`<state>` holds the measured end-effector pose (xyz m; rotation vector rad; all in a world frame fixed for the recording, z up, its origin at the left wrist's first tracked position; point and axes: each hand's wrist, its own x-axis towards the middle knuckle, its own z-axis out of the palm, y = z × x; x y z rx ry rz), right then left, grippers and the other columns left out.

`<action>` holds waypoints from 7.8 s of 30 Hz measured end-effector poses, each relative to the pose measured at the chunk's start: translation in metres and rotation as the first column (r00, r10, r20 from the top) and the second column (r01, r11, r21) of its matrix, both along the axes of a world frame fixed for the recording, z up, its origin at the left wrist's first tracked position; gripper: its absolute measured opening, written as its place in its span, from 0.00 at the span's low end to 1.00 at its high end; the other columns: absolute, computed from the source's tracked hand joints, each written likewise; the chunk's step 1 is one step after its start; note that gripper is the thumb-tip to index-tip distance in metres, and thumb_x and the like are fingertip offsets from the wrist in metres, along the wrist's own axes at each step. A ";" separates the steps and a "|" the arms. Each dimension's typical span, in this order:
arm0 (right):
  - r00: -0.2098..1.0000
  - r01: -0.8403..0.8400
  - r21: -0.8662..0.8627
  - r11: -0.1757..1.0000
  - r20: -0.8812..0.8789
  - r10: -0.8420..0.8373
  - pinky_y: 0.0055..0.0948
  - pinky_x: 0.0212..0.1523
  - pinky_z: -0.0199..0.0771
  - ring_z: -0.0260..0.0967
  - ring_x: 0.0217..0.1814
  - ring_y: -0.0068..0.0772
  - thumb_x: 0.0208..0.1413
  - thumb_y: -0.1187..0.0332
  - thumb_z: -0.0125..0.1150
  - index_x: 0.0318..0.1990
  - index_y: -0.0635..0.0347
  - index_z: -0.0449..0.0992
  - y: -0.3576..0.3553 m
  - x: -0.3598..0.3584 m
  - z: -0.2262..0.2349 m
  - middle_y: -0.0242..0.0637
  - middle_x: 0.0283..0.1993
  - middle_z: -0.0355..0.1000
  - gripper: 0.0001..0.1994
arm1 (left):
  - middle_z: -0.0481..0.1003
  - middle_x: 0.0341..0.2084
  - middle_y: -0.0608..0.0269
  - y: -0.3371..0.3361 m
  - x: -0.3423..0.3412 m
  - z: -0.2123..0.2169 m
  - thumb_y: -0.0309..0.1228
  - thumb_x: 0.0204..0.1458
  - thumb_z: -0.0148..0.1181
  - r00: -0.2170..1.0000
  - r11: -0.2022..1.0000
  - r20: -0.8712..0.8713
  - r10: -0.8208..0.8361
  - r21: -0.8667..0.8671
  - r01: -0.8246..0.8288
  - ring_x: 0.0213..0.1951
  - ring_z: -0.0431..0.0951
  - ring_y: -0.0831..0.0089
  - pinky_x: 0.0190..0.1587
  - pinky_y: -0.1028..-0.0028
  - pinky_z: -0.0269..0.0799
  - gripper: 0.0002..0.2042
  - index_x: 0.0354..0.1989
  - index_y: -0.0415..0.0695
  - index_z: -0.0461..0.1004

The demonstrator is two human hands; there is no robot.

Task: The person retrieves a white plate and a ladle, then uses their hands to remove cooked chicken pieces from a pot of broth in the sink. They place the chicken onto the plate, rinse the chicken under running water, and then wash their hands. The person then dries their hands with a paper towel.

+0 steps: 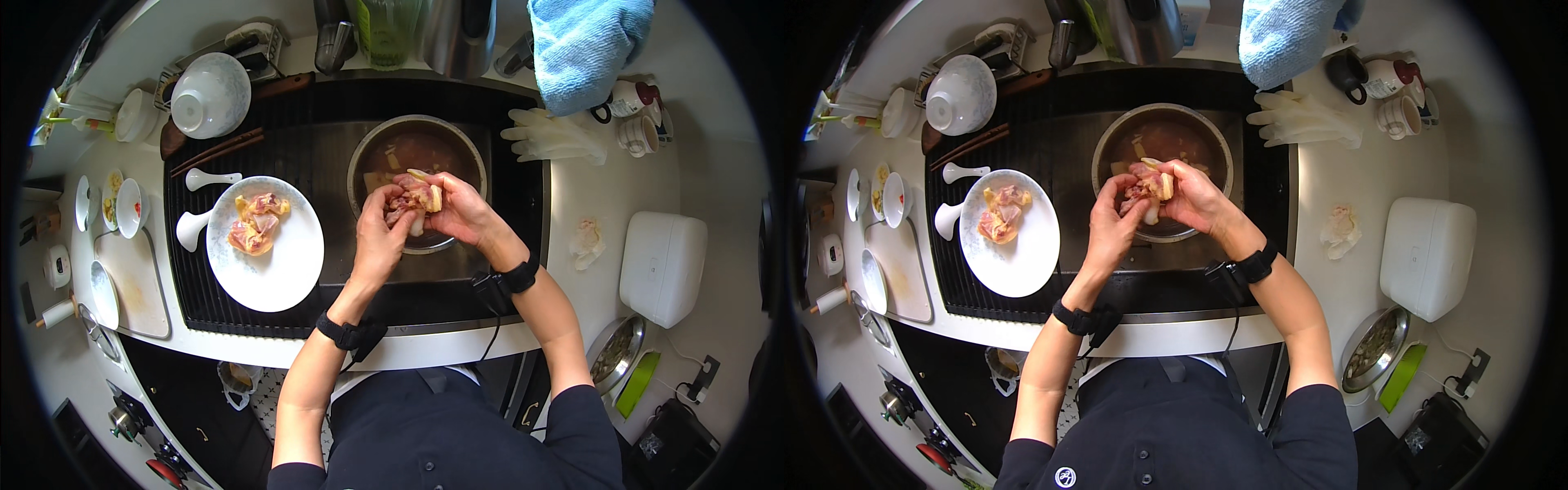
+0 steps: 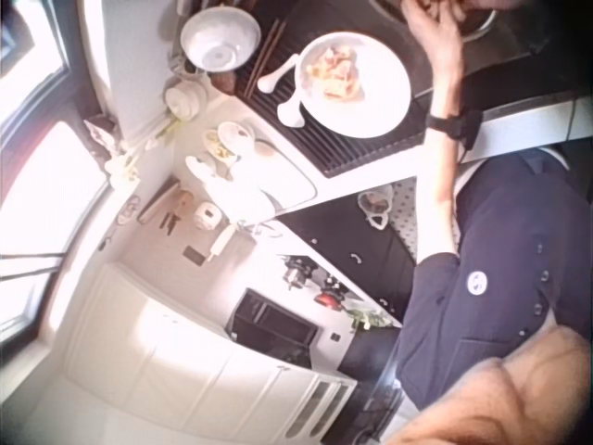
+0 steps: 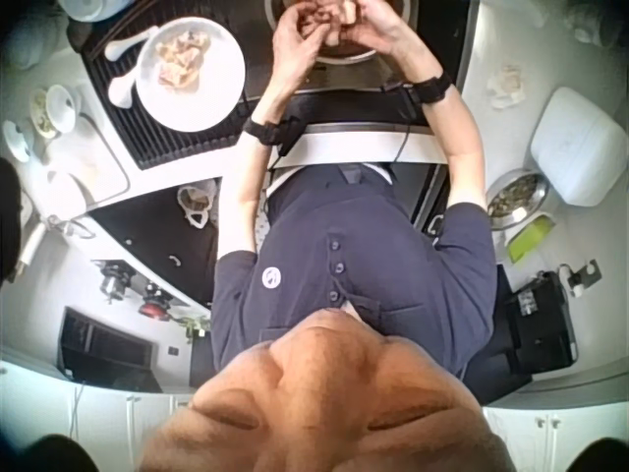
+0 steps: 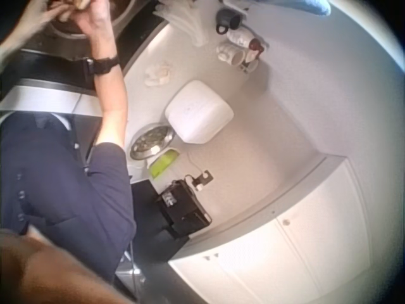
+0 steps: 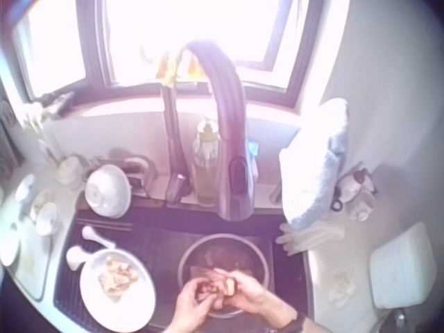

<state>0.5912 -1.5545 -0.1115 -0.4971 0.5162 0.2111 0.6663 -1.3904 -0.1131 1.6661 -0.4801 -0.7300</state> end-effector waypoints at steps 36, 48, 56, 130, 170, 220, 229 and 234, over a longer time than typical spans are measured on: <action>0.998 0.063 -0.216 0.974 -0.004 -0.065 0.32 0.57 0.71 0.71 0.57 0.30 0.70 0.38 0.30 0.62 0.66 0.68 0.010 0.000 0.019 0.40 0.56 0.74 0.37 | 0.72 0.52 0.55 0.008 0.006 0.018 0.37 0.68 0.46 0.607 0.947 -0.793 -0.051 -0.231 -0.223 0.55 0.75 0.64 0.55 0.58 0.76 0.19 0.62 0.41 0.61; 0.995 -0.099 -0.505 0.857 -0.045 0.089 0.33 0.60 0.74 0.77 0.54 0.38 0.69 0.48 0.48 0.55 0.71 0.74 -0.034 0.004 0.035 0.48 0.47 0.79 0.29 | 0.78 0.36 0.61 0.017 0.002 0.024 0.22 0.53 0.64 0.732 0.976 -0.679 0.060 -0.114 -0.186 0.34 0.82 0.72 0.30 0.76 0.79 0.20 0.53 0.44 0.66; 0.878 -0.411 -0.911 -0.029 -0.405 0.254 0.40 0.61 0.69 0.70 0.61 0.51 0.51 0.63 0.66 0.69 0.56 0.63 -0.023 0.010 -0.080 0.52 0.61 0.71 0.36 | 0.79 0.41 0.58 0.035 0.006 0.078 0.21 0.52 0.63 0.865 0.977 -0.499 0.043 -0.161 -0.142 0.37 0.82 0.73 0.30 0.78 0.78 0.18 0.51 0.44 0.68; 0.974 -0.024 -0.519 0.854 0.182 0.138 0.24 0.54 0.76 0.74 0.53 0.24 0.56 0.81 0.57 0.61 0.69 0.68 -0.014 -0.010 0.034 0.39 0.54 0.75 0.23 | 0.69 0.57 0.51 0.005 0.001 0.017 0.16 0.52 0.52 0.670 0.950 -0.738 -0.081 -0.260 -0.171 0.53 0.77 0.65 0.50 0.65 0.79 0.29 0.65 0.43 0.57; 0.962 0.216 -0.464 0.859 0.253 -0.105 0.26 0.54 0.76 0.74 0.49 0.25 0.62 0.76 0.54 0.53 0.67 0.72 0.007 -0.008 0.123 0.40 0.50 0.76 0.13 | 0.78 0.33 0.68 0.031 0.019 0.099 0.24 0.53 0.66 0.921 0.927 -0.379 -0.088 -0.369 -0.064 0.30 0.76 0.84 0.31 0.83 0.70 0.10 0.43 0.44 0.75; 0.881 -0.252 -0.925 0.284 -0.098 0.462 0.21 0.32 0.69 0.68 0.30 0.15 0.58 0.69 0.64 0.40 0.66 0.76 0.139 0.039 0.082 0.30 0.29 0.73 0.09 | 0.79 0.35 0.69 0.203 0.108 0.107 0.26 0.55 0.66 0.938 0.933 -0.005 0.347 -0.103 -0.346 0.33 0.77 0.86 0.34 0.86 0.71 0.11 0.46 0.43 0.76; 0.895 0.070 -0.954 0.291 0.189 0.404 0.26 0.47 0.77 0.75 0.43 0.25 0.57 0.76 0.56 0.52 0.68 0.77 0.110 0.069 0.061 0.38 0.44 0.79 0.15 | 0.73 0.55 0.58 0.203 0.087 0.116 0.23 0.49 0.64 0.859 0.940 0.506 -0.075 0.325 -0.109 0.65 0.62 0.60 0.67 0.60 0.60 0.18 0.50 0.49 0.79; 0.959 -0.256 -0.965 -0.059 -0.262 0.109 0.34 0.52 0.77 0.78 0.51 0.40 0.51 0.70 0.60 0.52 0.66 0.77 -0.002 0.049 -0.011 0.46 0.47 0.80 0.20 | 0.74 0.53 0.56 0.189 0.072 0.126 0.19 0.49 0.60 0.806 0.934 0.585 0.089 0.232 -0.272 0.62 0.66 0.59 0.65 0.62 0.61 0.18 0.50 0.44 0.79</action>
